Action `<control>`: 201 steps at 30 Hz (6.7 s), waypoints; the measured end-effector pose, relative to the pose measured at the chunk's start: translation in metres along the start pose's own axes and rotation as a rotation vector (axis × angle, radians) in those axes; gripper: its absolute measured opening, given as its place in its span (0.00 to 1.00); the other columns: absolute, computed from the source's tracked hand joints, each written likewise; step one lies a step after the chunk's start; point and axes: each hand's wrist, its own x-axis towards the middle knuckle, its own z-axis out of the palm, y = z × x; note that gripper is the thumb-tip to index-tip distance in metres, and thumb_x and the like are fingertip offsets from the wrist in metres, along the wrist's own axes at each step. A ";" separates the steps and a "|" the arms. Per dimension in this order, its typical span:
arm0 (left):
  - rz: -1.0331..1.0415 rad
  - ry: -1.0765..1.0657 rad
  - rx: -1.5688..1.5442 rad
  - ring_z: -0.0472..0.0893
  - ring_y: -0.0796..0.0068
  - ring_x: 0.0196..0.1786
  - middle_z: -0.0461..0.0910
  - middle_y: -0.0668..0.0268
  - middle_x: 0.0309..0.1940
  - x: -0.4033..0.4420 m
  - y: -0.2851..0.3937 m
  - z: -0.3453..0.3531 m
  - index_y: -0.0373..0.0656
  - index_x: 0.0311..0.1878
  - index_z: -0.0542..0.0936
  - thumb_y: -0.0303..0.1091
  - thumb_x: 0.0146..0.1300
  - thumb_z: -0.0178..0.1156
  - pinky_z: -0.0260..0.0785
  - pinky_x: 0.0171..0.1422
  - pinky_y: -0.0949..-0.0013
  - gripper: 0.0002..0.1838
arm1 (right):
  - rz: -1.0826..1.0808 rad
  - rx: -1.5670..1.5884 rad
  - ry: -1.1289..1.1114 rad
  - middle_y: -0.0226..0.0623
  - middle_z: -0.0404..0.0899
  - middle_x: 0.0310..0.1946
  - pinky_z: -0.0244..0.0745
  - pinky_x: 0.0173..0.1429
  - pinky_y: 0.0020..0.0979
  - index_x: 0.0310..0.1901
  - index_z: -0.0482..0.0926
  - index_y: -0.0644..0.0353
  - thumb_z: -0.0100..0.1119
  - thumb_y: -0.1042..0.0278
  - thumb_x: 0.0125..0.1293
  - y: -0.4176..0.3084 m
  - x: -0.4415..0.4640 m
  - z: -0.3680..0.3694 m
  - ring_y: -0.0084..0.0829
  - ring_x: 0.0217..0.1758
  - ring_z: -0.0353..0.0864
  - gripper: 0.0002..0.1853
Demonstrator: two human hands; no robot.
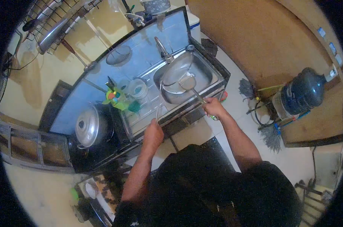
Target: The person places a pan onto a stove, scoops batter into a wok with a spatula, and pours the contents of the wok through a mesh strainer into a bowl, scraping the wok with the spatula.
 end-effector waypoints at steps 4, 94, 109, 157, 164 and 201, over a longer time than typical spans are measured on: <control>0.047 0.007 0.040 0.79 0.38 0.34 0.78 0.39 0.28 -0.002 0.005 0.010 0.31 0.46 0.70 0.27 0.61 0.47 0.71 0.41 0.44 0.12 | -0.009 0.079 0.012 0.30 0.73 0.21 0.67 0.19 0.24 0.52 0.75 0.68 0.51 0.75 0.60 0.008 0.011 0.003 0.21 0.19 0.72 0.18; -0.235 -0.270 -1.112 0.65 0.78 0.14 0.67 0.69 0.20 -0.052 -0.025 0.017 0.41 0.56 0.69 0.29 0.70 0.44 0.60 0.17 0.71 0.13 | 0.154 0.414 -0.351 0.30 0.69 0.22 0.64 0.16 0.25 0.69 0.60 0.50 0.50 0.68 0.68 -0.028 -0.118 0.029 0.22 0.14 0.67 0.27; -0.255 -0.362 -1.112 0.63 0.80 0.14 0.66 0.70 0.21 -0.046 -0.037 0.005 0.39 0.56 0.69 0.30 0.70 0.44 0.58 0.18 0.73 0.14 | -0.061 -0.046 -0.286 0.30 0.71 0.25 0.68 0.18 0.26 0.65 0.67 0.53 0.48 0.68 0.66 -0.072 -0.100 0.041 0.22 0.16 0.71 0.24; -0.403 -0.415 -1.077 0.64 0.78 0.13 0.67 0.70 0.19 -0.050 -0.045 0.023 0.41 0.53 0.71 0.29 0.70 0.44 0.57 0.16 0.71 0.12 | -0.169 0.233 -0.146 0.29 0.70 0.24 0.67 0.17 0.25 0.62 0.70 0.55 0.47 0.68 0.66 -0.069 -0.022 0.086 0.21 0.15 0.69 0.22; -0.359 -0.379 -1.108 0.63 0.78 0.13 0.66 0.70 0.19 -0.041 -0.049 0.017 0.39 0.54 0.70 0.30 0.71 0.42 0.56 0.16 0.71 0.12 | -0.109 0.198 -0.181 0.29 0.71 0.23 0.66 0.17 0.26 0.58 0.73 0.60 0.48 0.70 0.65 -0.051 -0.046 0.044 0.22 0.15 0.69 0.19; -0.378 -0.271 -1.123 0.64 0.77 0.12 0.66 0.69 0.17 -0.041 -0.057 0.014 0.38 0.52 0.69 0.30 0.70 0.45 0.58 0.15 0.70 0.11 | -0.143 0.072 -0.253 0.32 0.74 0.24 0.71 0.22 0.28 0.62 0.69 0.57 0.49 0.69 0.65 -0.005 -0.029 0.099 0.24 0.17 0.73 0.23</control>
